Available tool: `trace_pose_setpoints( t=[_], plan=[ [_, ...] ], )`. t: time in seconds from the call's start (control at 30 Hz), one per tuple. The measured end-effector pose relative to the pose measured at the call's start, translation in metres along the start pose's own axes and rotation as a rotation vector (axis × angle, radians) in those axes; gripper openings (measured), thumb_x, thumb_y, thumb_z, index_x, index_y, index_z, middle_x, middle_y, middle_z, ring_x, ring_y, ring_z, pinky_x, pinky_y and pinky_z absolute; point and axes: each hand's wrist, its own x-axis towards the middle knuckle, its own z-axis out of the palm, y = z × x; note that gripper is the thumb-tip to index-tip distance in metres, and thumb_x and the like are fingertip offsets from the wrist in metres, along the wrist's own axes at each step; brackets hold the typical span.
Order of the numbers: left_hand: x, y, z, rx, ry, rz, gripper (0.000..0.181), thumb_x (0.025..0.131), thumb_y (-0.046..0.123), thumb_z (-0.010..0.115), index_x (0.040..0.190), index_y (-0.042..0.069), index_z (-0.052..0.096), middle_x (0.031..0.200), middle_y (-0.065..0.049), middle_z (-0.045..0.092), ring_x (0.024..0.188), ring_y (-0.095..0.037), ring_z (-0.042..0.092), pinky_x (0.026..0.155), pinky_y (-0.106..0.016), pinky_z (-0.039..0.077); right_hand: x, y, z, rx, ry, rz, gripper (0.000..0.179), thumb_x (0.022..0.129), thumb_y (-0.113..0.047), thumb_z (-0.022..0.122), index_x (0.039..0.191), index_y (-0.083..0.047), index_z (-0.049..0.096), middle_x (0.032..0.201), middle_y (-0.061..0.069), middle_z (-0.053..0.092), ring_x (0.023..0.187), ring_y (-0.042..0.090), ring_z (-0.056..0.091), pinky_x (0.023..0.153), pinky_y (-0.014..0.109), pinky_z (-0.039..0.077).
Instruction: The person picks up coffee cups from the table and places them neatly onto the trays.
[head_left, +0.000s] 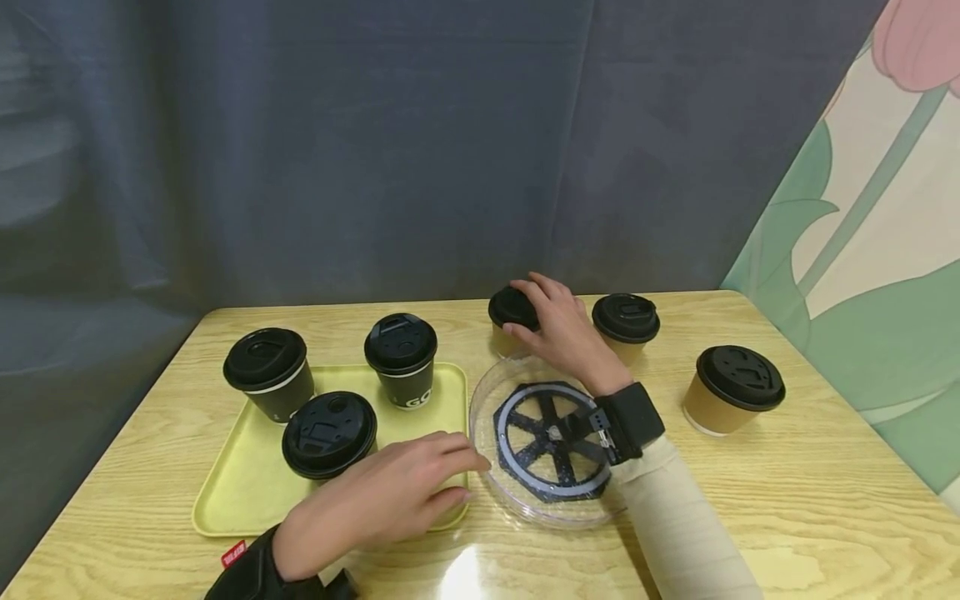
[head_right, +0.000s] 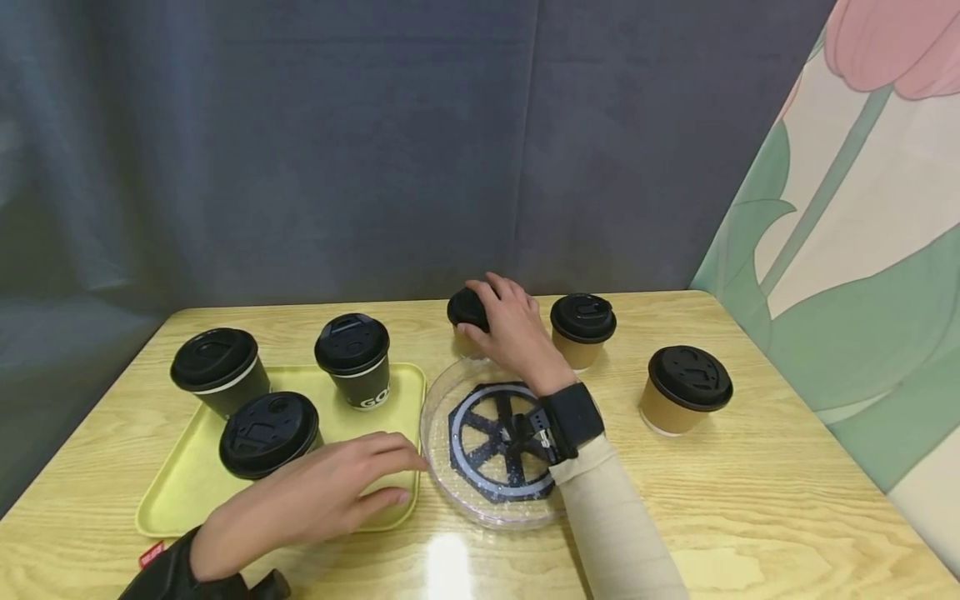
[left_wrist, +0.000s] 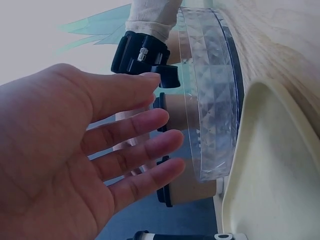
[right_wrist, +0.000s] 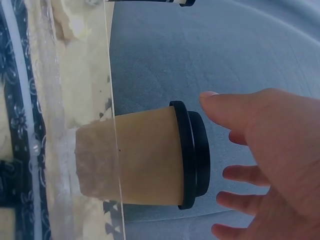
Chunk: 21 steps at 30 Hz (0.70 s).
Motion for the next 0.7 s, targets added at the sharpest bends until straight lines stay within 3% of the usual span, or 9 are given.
trace_pose_setpoints(
  t=[0.43, 0.7],
  plan=[
    [0.016, -0.009, 0.01, 0.001, -0.028, 0.054, 0.029, 0.095, 0.021, 0.063, 0.123, 0.013, 0.064, 0.13, 0.001, 0.062, 0.122, -0.012, 0.056, 0.106, -0.027, 0.045, 0.0, 0.006, 0.001, -0.024, 0.001, 0.017, 0.062, 0.091, -0.034, 0.067, 0.144, -0.011, 0.044, 0.153, 0.022, 0.033, 0.141, 0.044, 0.031, 0.11, 0.067, 0.028],
    [0.018, -0.013, 0.019, 0.043, -0.035, 0.084, 0.028, 0.094, 0.019, 0.063, 0.121, 0.014, 0.066, 0.133, 0.0, 0.062, 0.124, -0.013, 0.056, 0.108, -0.029, 0.044, 0.0, 0.009, 0.003, -0.024, -0.016, 0.035, 0.062, 0.091, -0.034, 0.067, 0.144, -0.01, 0.045, 0.153, 0.023, 0.033, 0.141, 0.044, 0.031, 0.11, 0.067, 0.028]
  ],
)
